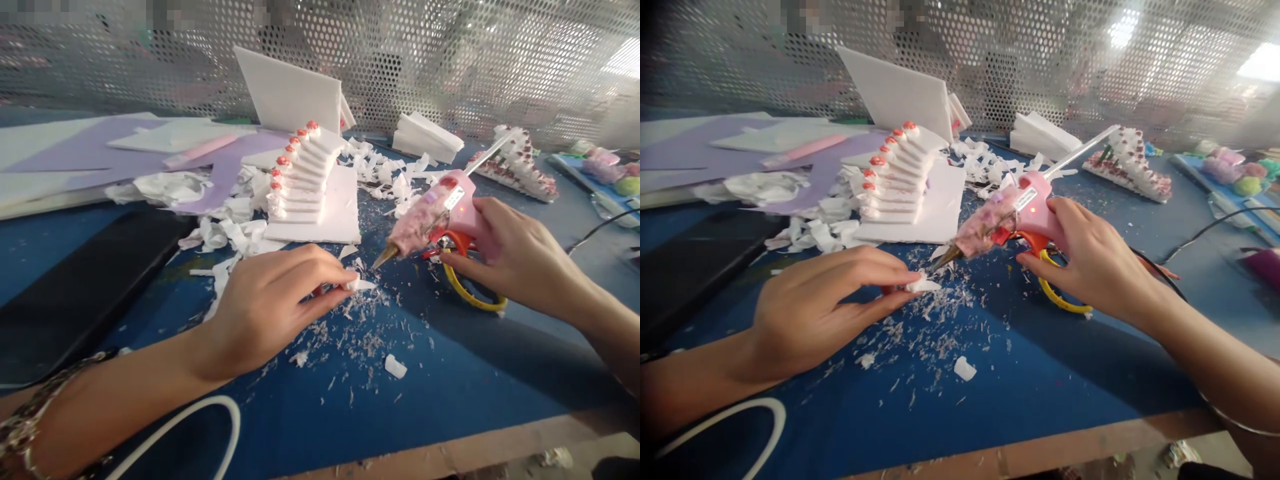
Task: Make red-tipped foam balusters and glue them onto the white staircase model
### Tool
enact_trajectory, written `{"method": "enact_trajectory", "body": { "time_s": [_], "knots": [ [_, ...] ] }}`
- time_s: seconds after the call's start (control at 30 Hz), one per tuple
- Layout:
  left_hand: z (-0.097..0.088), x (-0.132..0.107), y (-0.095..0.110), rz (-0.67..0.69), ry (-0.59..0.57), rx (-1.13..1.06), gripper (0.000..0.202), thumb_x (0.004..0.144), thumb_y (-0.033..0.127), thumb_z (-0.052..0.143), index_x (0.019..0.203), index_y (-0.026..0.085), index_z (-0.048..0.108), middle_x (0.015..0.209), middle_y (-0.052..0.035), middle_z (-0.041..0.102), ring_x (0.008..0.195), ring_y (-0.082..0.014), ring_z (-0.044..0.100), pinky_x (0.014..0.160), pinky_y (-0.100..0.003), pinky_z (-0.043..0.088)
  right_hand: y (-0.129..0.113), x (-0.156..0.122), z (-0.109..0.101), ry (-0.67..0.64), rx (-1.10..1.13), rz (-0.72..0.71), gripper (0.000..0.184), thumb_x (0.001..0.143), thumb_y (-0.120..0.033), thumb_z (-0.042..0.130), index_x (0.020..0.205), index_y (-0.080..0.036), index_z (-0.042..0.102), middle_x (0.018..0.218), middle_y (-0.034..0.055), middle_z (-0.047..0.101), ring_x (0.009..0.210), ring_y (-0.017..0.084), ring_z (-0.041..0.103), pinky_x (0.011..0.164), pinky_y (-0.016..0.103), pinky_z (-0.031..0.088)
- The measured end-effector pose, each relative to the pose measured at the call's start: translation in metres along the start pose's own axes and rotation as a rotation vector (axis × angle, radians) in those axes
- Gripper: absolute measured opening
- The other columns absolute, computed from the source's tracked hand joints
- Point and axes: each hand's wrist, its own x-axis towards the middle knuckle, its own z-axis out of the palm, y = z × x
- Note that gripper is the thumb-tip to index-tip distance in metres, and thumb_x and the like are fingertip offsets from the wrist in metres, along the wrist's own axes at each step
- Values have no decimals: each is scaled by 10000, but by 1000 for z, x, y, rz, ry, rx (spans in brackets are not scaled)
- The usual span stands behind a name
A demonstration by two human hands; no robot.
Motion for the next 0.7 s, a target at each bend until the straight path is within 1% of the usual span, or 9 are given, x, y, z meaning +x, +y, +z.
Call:
{"method": "enact_trajectory", "body": {
  "time_s": [0.1,0.2,0.3,0.47,0.6,0.7],
  "knots": [
    [0,0,1,-42,-25,-25,132,800,181,570,919,232,545,804,-14,648,716,-126,607,605,-247,455,-1,-1,3,-22,8,-28,392,770,-508,510,922,-159,416,713,35,475,623,154,451,555,283,318],
    [-1,-1,1,-31,-29,-23,142,792,169,581,919,221,547,799,-16,646,712,-126,605,603,-248,453,-2,-1,5,-36,19,-42,361,780,-495,500,905,-169,411,728,32,470,628,156,454,553,282,313],
    [0,-1,0,-24,-15,-14,139,787,166,590,914,209,552,792,-13,644,696,-119,604,586,-238,452,-3,-1,7,-27,28,-52,334,784,-489,493,877,-184,392,706,13,441,611,149,428,546,273,311],
    [2,1,-2,36,61,1,110,765,141,619,867,158,582,756,-13,643,654,-103,603,550,-214,448,-3,-3,8,33,31,-74,319,776,-497,480,795,-209,345,649,-24,374,523,120,330,504,254,270],
    [1,1,-2,42,67,5,98,758,139,629,847,137,589,748,-19,642,653,-104,603,556,-215,450,-3,-3,7,18,27,-74,297,775,-466,485,782,-216,325,655,-26,360,536,125,341,500,246,271],
    [1,2,-1,49,69,8,90,761,134,626,844,132,591,745,-21,641,639,-102,601,551,-217,446,-4,-3,7,21,11,-74,295,777,-457,487,761,-220,312,640,-33,336,516,118,316,493,243,258]
  ]
}}
